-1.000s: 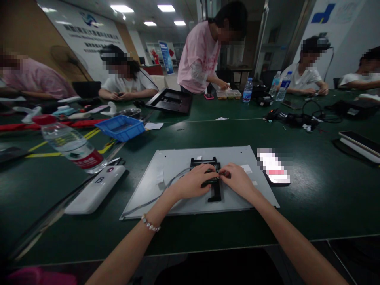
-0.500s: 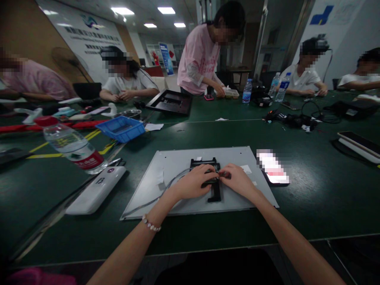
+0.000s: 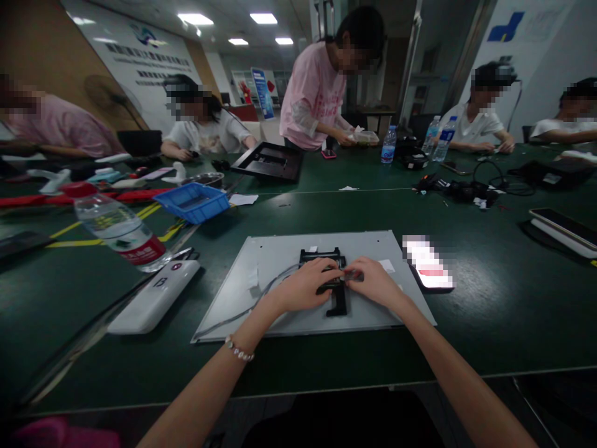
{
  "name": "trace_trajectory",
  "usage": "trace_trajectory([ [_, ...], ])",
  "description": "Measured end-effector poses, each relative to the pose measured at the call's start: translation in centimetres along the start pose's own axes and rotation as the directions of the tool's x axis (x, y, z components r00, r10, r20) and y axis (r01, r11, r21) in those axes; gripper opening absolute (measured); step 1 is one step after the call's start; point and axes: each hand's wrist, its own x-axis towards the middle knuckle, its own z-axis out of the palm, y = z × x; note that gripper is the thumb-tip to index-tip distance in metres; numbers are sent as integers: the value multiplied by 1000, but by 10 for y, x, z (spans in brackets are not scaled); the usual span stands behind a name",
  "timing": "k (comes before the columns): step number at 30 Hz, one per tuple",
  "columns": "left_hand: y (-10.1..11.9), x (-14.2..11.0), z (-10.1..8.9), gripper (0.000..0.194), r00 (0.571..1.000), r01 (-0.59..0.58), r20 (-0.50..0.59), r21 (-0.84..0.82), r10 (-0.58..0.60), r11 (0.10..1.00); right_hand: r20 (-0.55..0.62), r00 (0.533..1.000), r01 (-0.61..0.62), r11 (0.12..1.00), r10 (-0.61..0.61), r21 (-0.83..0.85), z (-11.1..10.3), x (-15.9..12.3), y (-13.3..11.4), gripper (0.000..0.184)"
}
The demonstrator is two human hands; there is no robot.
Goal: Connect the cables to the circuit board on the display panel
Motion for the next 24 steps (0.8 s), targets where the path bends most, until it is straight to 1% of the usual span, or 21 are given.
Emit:
trace_trajectory([
  [4,-2,0,-5,46,1000,-16,-4,-59,16,998,-8,1000,6,1000,-6,23,1,0,5,18],
  [7,-10,-1,-14,38,999,-8,-47,-110,3,994,-36,999,11,1000,-11,16,1,1,7,18],
  [9,-19,-5,-24,32,992,48,-107,-109,-60,993,-64,998,18,1000,-18,5,1,2,8,18],
  [11,-31,-13,-36,30,972,140,-181,-82,-153,987,-83,996,29,1000,-29,2,1,2,7,18],
  [12,-37,-20,-42,30,957,191,-209,-60,-199,980,-89,996,33,999,-32,4,1,2,7,19],
  [14,-53,-37,-54,31,930,294,-226,-20,-291,956,-96,995,33,999,-32,9,1,1,6,20],
  [16,-72,-59,-62,33,894,402,-223,14,-389,916,-97,995,31,999,-29,12,1,1,6,20],
  [17,-82,-70,-64,35,869,455,-232,22,-438,890,-99,995,30,999,-29,12,1,1,6,20],
  [19,-101,-93,-62,39,837,521,-207,21,-506,853,-94,995,32,999,-31,6,1,0,6,20],
  [21,-115,-111,-56,45,794,585,-198,-5,-574,811,-92,995,31,1000,-31,-2,1,-1,6,20],
  [22,-120,-118,-53,48,787,596,-175,-32,-592,802,-94,995,30,1000,-30,-5,1,-1,7,20],
  [24,-125,-126,-46,52,787,600,-125,-72,-604,797,-97,995,29,1000,-29,-2,1,-2,7,20],
])
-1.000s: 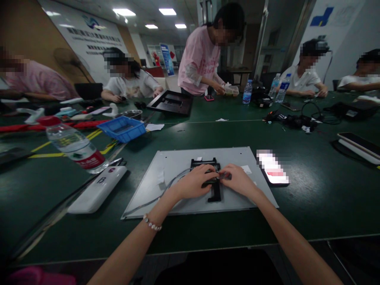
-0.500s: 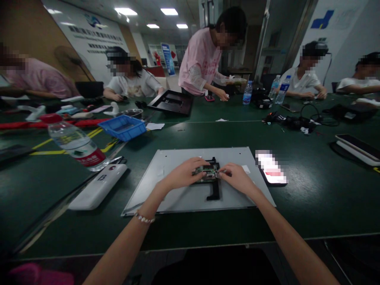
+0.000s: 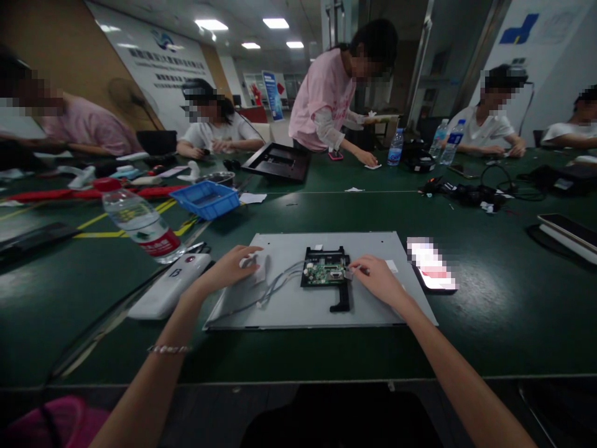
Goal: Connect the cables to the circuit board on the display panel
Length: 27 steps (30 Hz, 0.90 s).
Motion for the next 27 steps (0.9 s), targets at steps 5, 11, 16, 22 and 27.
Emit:
trace_trajectory([
  [5,3,-2,8,47,1000,28,-1,-36,-28,999,-2,1000,-5,1000,5,10,0,0,4,21],
  [11,11,-2,5,34,995,42,-84,-166,-56,985,-11,1000,-8,1000,8,14,-1,0,7,21],
  [16,27,-8,-7,38,960,64,-210,-484,-186,873,-38,999,13,1000,-14,-3,0,0,6,20],
  [22,46,-16,3,32,965,56,-205,-445,-163,894,-87,996,19,999,-23,-44,-1,0,5,22],
  [27,56,-23,24,28,980,99,-141,-263,-140,960,-104,994,34,998,-40,-57,0,1,10,24],
])
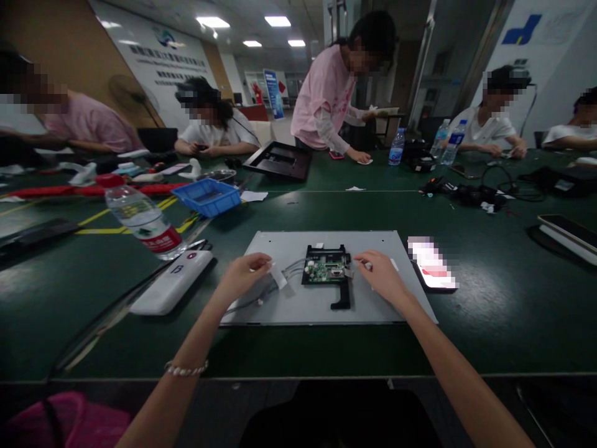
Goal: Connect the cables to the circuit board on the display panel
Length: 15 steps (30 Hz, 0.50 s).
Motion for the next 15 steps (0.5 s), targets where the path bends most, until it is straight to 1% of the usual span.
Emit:
trace_trajectory([
  [2,5,-6,3,33,997,-4,-77,85,11,996,6,1000,4,1000,-4,-7,1,0,3,24],
  [4,12,-11,4,37,981,-26,-184,203,64,979,10,1000,3,1000,-3,-13,1,0,5,23],
  [5,16,-14,4,35,974,-39,-204,260,95,965,9,1000,0,1000,0,-15,2,0,6,23],
  [6,21,-17,4,31,975,-56,-191,305,118,951,7,1000,-3,1000,3,-14,2,0,5,23],
  [8,29,-23,7,25,987,-90,-93,366,133,926,-2,1000,-10,1000,10,-8,2,0,3,24],
  [10,36,-29,13,24,993,-107,8,413,114,905,-13,1000,-13,1000,13,-6,1,0,-1,25],
  [11,39,-32,16,24,995,-104,36,435,98,895,-18,1000,-7,1000,7,-8,0,0,-5,25],
  [15,49,-40,25,22,997,-77,65,488,51,869,-19,998,62,996,-63,-58,-3,0,-24,26],
])
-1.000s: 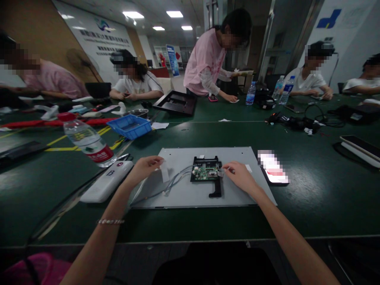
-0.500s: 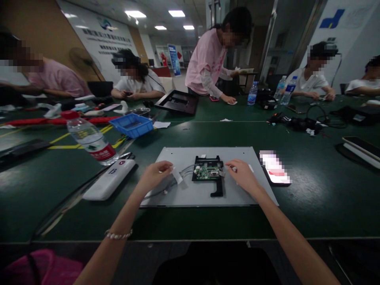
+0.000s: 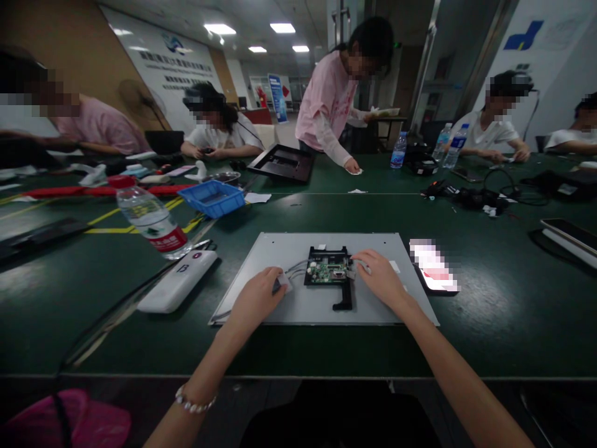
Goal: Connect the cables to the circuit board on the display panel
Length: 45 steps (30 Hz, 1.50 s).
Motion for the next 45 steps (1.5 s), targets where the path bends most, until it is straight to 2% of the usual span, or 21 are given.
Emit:
trace_trajectory([
  [3,4,-2,1,22,1000,15,-2,13,-15,1000,33,996,86,996,-85,-35,1,3,-22,26],
  [6,4,-3,3,24,999,28,-19,12,-28,1000,117,971,212,977,-206,-37,10,6,-50,28],
  [11,-6,-4,8,29,1000,17,-23,-89,-19,996,278,866,452,889,-416,-80,34,17,-92,30],
  [14,-15,-3,12,26,999,-18,-36,-164,12,986,351,821,521,842,-450,-138,49,26,-104,28],
  [19,-25,0,17,27,995,-62,-96,-254,39,965,401,813,537,810,-423,-235,72,38,-110,18],
  [23,-24,0,17,28,994,-47,-111,-275,17,960,370,845,503,808,-386,-306,83,39,-110,20],
  [25,-23,-1,16,27,994,-33,-106,-277,3,960,371,846,505,799,-382,-327,86,38,-109,18],
  [30,-20,-1,17,29,996,-7,-87,-252,-16,968,393,824,540,776,-408,-327,90,35,-105,12],
  [36,-14,-3,19,37,999,21,-37,-202,-29,979,424,819,537,777,-386,-329,92,33,-106,13],
  [45,-11,0,14,31,1000,8,16,-124,-6,992,436,809,559,745,-394,-365,90,21,-121,17],
])
